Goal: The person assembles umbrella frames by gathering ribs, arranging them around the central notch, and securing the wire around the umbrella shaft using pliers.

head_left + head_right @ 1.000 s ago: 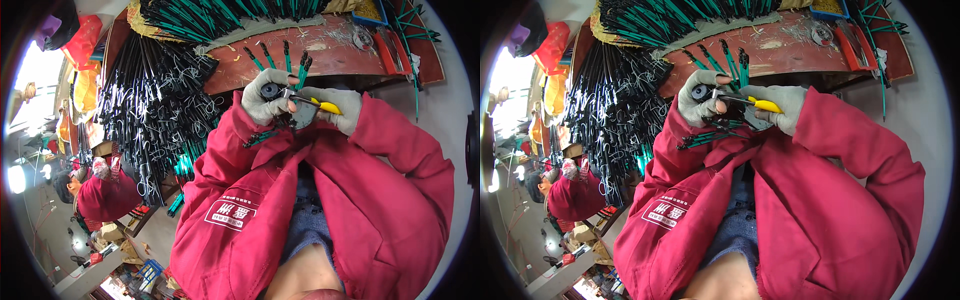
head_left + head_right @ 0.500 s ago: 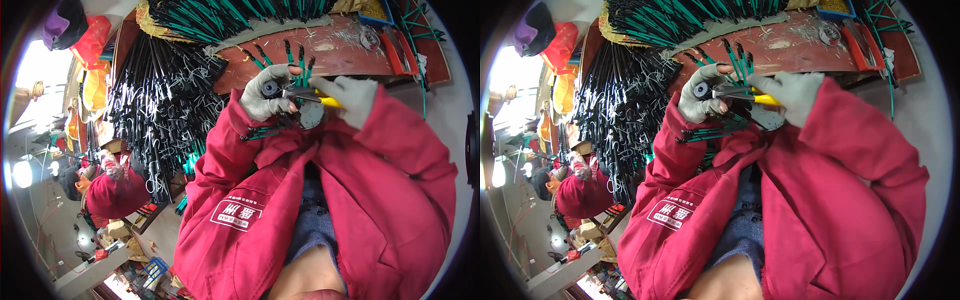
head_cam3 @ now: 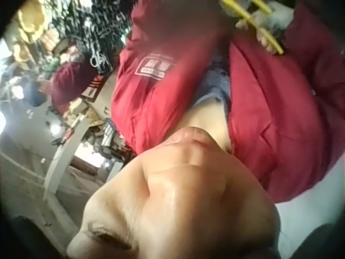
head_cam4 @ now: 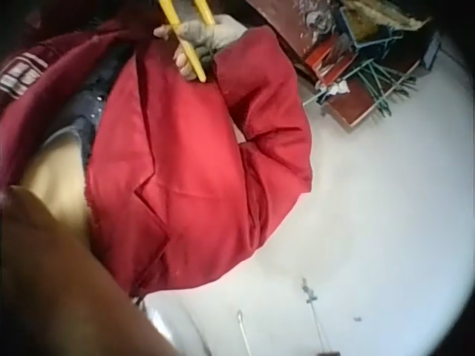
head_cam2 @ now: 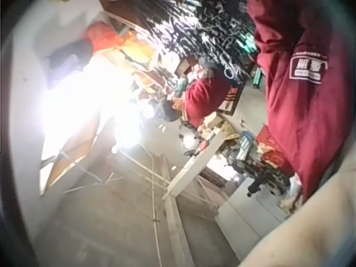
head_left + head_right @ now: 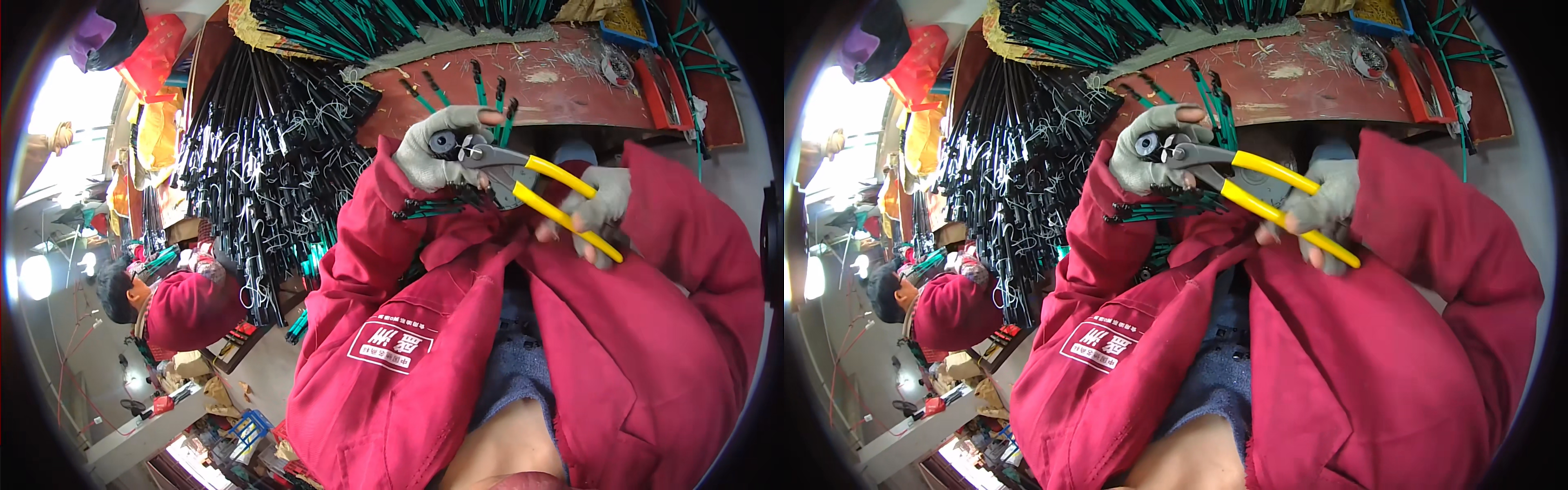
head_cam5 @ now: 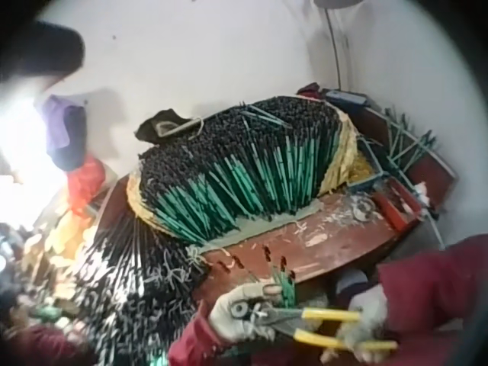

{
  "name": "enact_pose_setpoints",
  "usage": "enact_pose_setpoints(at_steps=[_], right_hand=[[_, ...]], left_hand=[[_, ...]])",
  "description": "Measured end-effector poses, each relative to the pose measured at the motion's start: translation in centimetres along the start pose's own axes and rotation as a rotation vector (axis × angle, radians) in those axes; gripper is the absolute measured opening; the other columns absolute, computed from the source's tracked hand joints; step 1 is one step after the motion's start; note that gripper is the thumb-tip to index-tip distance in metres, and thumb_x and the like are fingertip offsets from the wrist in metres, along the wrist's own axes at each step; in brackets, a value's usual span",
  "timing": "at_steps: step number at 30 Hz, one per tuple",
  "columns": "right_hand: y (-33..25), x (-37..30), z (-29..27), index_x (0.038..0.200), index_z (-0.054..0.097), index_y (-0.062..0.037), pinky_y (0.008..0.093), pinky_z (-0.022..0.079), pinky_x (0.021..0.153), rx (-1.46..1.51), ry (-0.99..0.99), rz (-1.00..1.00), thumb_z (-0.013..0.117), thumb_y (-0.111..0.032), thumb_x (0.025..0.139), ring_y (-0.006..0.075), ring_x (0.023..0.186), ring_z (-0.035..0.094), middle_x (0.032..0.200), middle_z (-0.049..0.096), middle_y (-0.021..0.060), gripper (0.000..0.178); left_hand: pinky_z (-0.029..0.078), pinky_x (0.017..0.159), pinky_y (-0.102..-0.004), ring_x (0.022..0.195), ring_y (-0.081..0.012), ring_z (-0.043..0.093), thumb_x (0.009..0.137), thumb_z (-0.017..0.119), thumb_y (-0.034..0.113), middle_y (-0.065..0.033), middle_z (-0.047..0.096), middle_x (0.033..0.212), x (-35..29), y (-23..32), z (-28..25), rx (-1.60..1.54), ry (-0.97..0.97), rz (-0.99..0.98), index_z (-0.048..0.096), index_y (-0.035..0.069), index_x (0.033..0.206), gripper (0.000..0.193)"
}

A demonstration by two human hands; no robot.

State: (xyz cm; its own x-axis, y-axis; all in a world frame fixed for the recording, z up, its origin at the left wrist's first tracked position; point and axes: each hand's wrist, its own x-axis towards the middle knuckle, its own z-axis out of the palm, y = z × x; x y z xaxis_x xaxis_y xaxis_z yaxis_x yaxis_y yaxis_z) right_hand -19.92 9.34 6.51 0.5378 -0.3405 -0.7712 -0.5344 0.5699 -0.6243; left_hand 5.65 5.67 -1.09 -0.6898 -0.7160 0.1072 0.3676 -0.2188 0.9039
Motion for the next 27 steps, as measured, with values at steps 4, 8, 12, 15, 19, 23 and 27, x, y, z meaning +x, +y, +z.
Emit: enact_pose_setpoints(at_steps=[4, 8, 12, 15, 19, 23, 27], right_hand=[[-3.3, -2.6, 0.9, 0.126, 0.036, -0.0070, 0.0305, 0.048, 0.059, -0.846, 0.510, -0.158, 0.069, -0.006, 0.060, 0.0223, 0.068, 0.060, 0.078, 0.060, 0.0146, 0.073], [-1.5, -0.8, 1.4, 0.125, 0.038, -0.0062, 0.0303, 0.047, 0.062, -1.173, 0.676, -0.431, 0.064, -0.006, 0.065, 0.0230, 0.078, 0.059, 0.084, 0.059, 0.0153, 0.066], [0.5, -0.1, 0.1, 0.122, 0.042, -0.0043, 0.0290, 0.048, 0.058, -0.822, 0.467, -0.501, 0.065, -0.010, 0.066, 0.0234, 0.074, 0.061, 0.090, 0.059, 0.0164, 0.060], [-2.0, -1.5, 0.2, 0.122, 0.042, -0.0055, 0.0305, 0.049, 0.054, -0.794, 0.508, -0.316, 0.068, -0.013, 0.065, 0.0257, 0.066, 0.061, 0.091, 0.057, 0.0166, 0.063], [-0.1, -0.4, 1.5, 0.123, 0.040, -0.0079, 0.0335, 0.048, 0.055, -1.161, 0.831, -0.525, 0.066, -0.010, 0.061, 0.0284, 0.069, 0.058, 0.093, 0.055, 0.0142, 0.068], [2.9, 2.1, -0.4, 0.123, 0.039, -0.0037, 0.0317, 0.047, 0.057, -0.621, 0.328, -0.528, 0.061, -0.010, 0.069, 0.0237, 0.075, 0.061, 0.086, 0.059, 0.0162, 0.059], [0.9, -0.7, -0.8, 0.126, 0.034, -0.0032, 0.0334, 0.049, 0.058, -0.783, 0.584, -0.525, 0.066, -0.013, 0.064, 0.0287, 0.066, 0.061, 0.081, 0.060, 0.0187, 0.071]], left_hand=[[0.052, 0.072, -0.0283, 0.083, -0.0156, 0.059, 0.061, 0.072, -0.006, -0.0090, 0.057, 0.102, -0.4, -0.1, -0.5, 0.113, 0.075, 0.027, 0.049, 0.000, 0.111, 0.055], [0.052, 0.072, -0.0277, 0.084, -0.0141, 0.058, 0.060, 0.072, -0.007, -0.0074, 0.057, 0.100, -0.7, 0.4, -0.2, -0.041, 0.108, -0.042, 0.050, 0.001, 0.112, 0.057], [0.051, 0.071, -0.0273, 0.083, -0.0137, 0.058, 0.061, 0.071, -0.009, -0.0074, 0.057, 0.101, 0.4, 0.2, -0.9, 0.095, -0.066, -0.038, 0.049, 0.001, 0.113, 0.057], [0.051, 0.073, -0.0280, 0.085, -0.0166, 0.059, 0.064, 0.070, -0.006, -0.0106, 0.058, 0.099, -0.2, 0.6, -0.7, -0.075, -0.060, -0.064, 0.049, -0.001, 0.112, 0.053], [0.051, 0.074, -0.0278, 0.083, -0.0163, 0.060, 0.065, 0.068, -0.008, -0.0112, 0.060, 0.095, -0.3, 0.5, -0.2, -0.107, -0.005, -0.012, 0.048, -0.001, 0.112, 0.051], [0.050, 0.075, -0.0261, 0.085, -0.0138, 0.059, 0.063, 0.069, -0.009, -0.0086, 0.060, 0.095, 0.6, 0.6, 0.3, -0.095, -0.099, -0.103, 0.049, 0.001, 0.114, 0.055], [0.048, 0.078, -0.0253, 0.089, -0.0119, 0.056, 0.060, 0.071, -0.010, -0.0049, 0.059, 0.096, 1.3, 1.0, 0.1, 0.038, -0.094, -0.135, 0.050, 0.003, 0.114, 0.059]])
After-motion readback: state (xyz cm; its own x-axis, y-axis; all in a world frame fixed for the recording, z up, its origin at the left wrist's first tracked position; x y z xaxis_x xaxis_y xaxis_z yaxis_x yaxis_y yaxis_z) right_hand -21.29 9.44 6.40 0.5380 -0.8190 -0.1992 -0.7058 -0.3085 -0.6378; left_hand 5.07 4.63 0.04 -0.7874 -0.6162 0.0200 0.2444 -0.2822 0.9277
